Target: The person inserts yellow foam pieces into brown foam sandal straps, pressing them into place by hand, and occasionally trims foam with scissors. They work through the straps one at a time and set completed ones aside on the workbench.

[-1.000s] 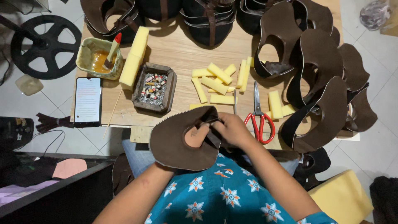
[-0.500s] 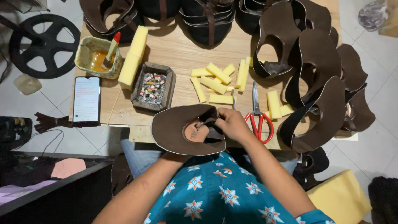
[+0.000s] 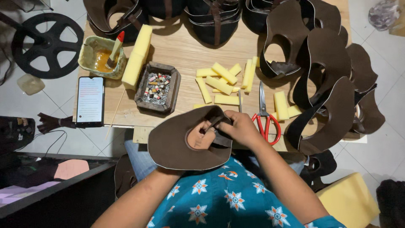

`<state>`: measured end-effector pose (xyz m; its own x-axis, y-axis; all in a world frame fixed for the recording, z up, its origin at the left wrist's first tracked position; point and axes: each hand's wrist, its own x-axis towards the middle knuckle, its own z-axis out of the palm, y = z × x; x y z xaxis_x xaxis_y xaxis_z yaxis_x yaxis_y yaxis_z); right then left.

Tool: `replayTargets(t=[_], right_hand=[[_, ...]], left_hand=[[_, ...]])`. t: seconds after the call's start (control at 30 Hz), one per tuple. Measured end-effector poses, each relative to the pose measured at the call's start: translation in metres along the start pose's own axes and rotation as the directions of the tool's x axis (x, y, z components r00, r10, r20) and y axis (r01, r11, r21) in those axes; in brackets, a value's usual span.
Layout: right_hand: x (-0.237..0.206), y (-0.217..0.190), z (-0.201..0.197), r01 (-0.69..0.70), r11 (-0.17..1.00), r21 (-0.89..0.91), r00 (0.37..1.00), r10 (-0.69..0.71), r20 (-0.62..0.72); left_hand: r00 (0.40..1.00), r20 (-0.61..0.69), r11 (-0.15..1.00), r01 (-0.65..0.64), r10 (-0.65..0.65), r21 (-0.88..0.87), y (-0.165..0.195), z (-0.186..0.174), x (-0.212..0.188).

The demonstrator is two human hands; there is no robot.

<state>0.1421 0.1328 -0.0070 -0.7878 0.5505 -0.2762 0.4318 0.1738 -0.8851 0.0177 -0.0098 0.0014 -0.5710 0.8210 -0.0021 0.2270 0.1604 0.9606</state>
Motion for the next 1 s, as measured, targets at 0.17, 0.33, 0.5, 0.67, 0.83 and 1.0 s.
replayTargets(t=[0.17,0.33,0.5,0.67,0.83,1.0], right_hand=[[-0.003,-0.005,0.006,0.008,0.988,-0.153,0.987,-0.032,-0.157],[-0.004,-0.006,0.008,-0.064,0.975,-0.211,0.979,0.02,-0.204],[-0.003,0.001,0.017,0.121,0.963,-0.242,0.933,-0.193,-0.303],[0.002,0.002,0.009,0.255,0.963,-0.094,0.945,-0.268,-0.185],[0.0,-0.006,0.011,0.109,0.977,-0.185,0.974,-0.142,-0.178],[0.008,-0.002,0.017,-0.023,0.944,-0.329,0.958,-0.073,-0.277]], left_hand=[[0.983,0.176,0.979,0.009,-0.046,0.206,0.041,-0.029,-0.001],[0.99,0.144,0.969,-0.035,0.0,0.244,0.03,-0.016,0.005],[0.971,0.149,0.971,-0.204,0.185,0.127,0.042,-0.025,-0.006],[0.876,0.294,0.819,-0.468,0.381,0.333,0.085,-0.054,-0.01],[0.891,0.252,0.854,-0.439,0.377,0.277,0.083,-0.054,-0.011],[0.974,0.177,0.966,-0.176,0.143,0.188,0.035,-0.024,-0.003]])
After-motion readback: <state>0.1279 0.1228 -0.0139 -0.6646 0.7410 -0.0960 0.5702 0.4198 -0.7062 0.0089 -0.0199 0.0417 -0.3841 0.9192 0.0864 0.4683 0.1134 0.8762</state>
